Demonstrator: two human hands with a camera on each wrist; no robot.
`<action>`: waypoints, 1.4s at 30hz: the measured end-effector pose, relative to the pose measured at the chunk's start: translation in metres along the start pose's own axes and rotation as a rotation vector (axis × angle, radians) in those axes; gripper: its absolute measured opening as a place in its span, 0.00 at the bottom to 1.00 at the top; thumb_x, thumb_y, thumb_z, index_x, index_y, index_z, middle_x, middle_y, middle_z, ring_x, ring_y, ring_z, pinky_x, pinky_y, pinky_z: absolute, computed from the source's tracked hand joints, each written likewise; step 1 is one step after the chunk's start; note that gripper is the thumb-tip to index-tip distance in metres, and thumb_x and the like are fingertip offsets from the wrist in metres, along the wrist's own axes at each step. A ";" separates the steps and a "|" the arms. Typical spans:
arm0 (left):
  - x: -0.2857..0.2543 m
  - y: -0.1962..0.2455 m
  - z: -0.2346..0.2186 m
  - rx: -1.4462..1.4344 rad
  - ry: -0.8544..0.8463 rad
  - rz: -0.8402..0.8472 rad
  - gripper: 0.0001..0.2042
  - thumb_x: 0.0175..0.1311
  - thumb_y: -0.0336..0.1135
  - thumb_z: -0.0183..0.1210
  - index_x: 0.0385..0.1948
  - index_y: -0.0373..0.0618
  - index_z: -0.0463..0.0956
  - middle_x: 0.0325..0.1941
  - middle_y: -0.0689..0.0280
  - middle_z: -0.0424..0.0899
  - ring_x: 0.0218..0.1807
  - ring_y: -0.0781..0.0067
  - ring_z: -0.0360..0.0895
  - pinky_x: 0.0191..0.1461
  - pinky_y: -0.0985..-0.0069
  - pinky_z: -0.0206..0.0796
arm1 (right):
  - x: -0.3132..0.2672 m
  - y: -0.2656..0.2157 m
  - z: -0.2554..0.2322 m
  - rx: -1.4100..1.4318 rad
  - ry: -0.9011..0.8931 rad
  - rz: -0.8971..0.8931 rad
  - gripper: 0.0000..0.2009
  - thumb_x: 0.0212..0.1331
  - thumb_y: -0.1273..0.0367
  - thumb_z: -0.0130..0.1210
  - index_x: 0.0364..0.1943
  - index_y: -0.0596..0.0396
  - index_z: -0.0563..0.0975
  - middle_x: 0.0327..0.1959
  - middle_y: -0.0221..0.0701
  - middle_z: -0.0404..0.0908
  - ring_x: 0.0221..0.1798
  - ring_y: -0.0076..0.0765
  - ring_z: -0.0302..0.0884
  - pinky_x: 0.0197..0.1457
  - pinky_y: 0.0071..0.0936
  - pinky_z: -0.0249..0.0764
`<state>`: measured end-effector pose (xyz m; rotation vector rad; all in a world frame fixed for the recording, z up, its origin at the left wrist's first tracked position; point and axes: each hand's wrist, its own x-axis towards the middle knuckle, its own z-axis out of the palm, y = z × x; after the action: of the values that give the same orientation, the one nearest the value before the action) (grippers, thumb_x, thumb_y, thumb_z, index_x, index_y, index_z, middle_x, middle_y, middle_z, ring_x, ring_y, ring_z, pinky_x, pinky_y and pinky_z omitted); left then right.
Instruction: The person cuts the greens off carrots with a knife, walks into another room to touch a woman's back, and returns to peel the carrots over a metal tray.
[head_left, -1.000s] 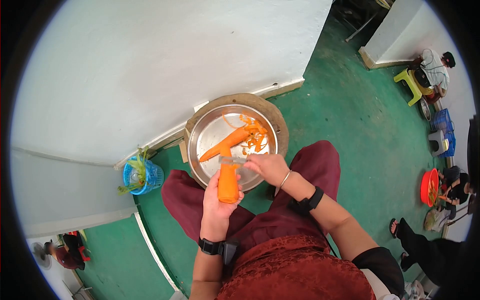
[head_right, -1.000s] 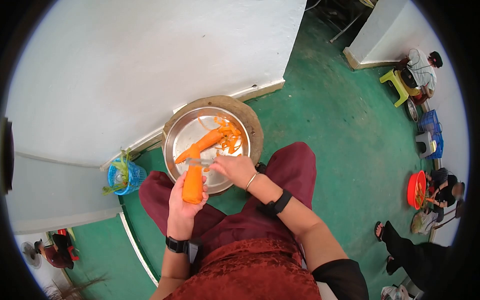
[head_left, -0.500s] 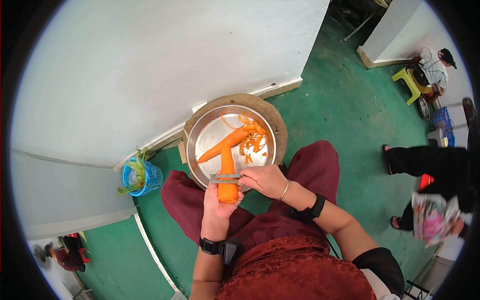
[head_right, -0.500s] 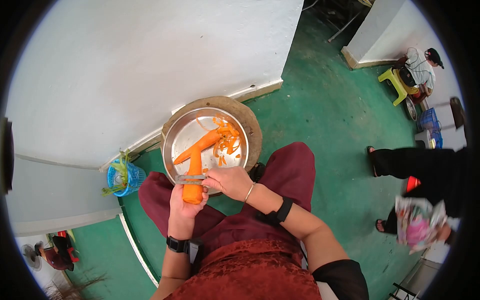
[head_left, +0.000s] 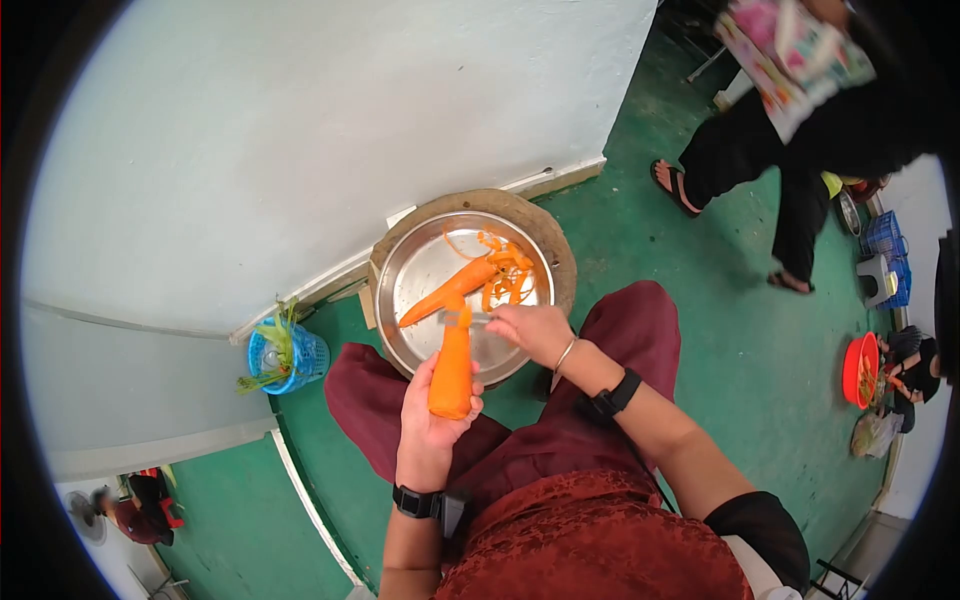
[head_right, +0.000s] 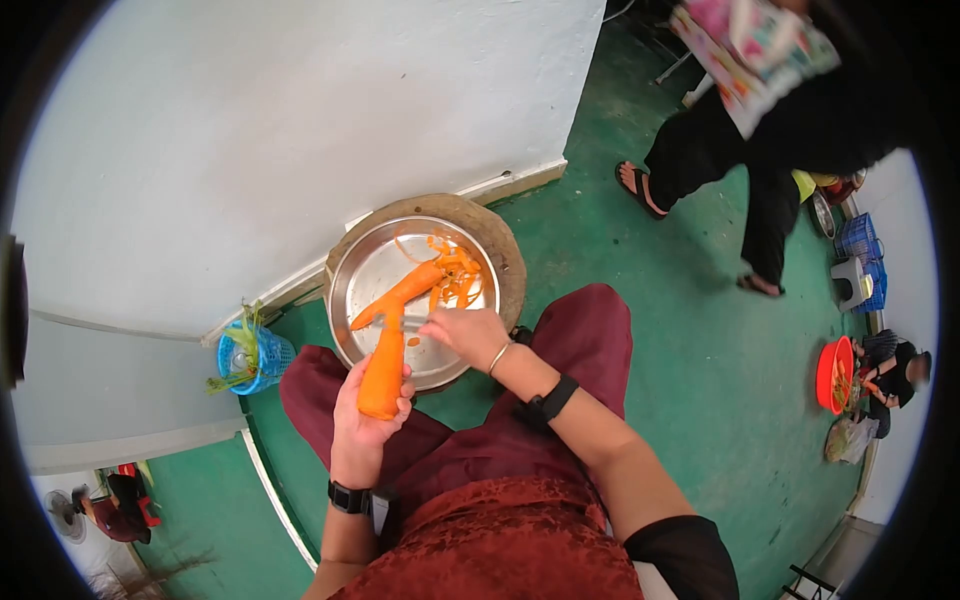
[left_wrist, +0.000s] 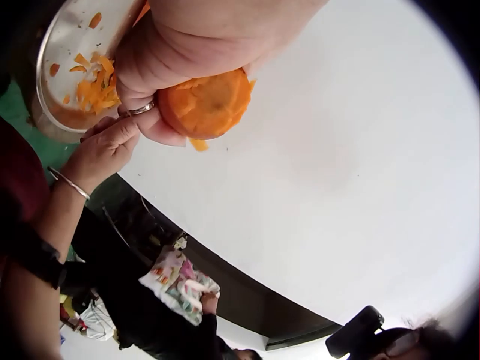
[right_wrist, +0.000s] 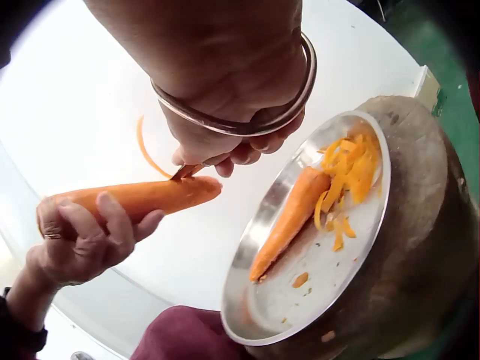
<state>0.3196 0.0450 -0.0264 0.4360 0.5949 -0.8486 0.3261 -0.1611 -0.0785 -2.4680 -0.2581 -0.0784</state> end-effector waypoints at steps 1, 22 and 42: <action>-0.003 0.000 0.002 -0.001 0.002 -0.011 0.15 0.66 0.45 0.42 0.44 0.45 0.70 0.34 0.56 0.78 0.28 0.58 0.75 0.24 0.69 0.71 | 0.002 0.009 0.001 -0.020 -0.015 0.032 0.18 0.61 0.49 0.41 0.30 0.45 0.74 0.24 0.30 0.78 0.29 0.41 0.78 0.28 0.37 0.71; -0.017 0.013 0.021 0.037 -0.051 0.044 0.17 0.66 0.47 0.46 0.46 0.44 0.70 0.35 0.58 0.78 0.29 0.61 0.76 0.26 0.70 0.74 | 0.008 0.042 0.005 -0.085 -0.224 0.454 0.22 0.63 0.47 0.38 0.39 0.50 0.73 0.29 0.38 0.81 0.35 0.48 0.79 0.38 0.43 0.72; 0.030 0.011 0.030 -0.132 0.174 0.250 0.18 0.61 0.44 0.55 0.47 0.44 0.70 0.40 0.58 0.75 0.39 0.63 0.73 0.45 0.66 0.69 | -0.019 -0.057 -0.046 0.258 0.243 -0.179 0.09 0.53 0.61 0.58 0.32 0.51 0.76 0.24 0.31 0.78 0.26 0.38 0.78 0.28 0.31 0.72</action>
<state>0.3533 0.0178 -0.0214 0.4557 0.7354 -0.5322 0.2963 -0.1486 -0.0101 -2.1502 -0.3588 -0.3932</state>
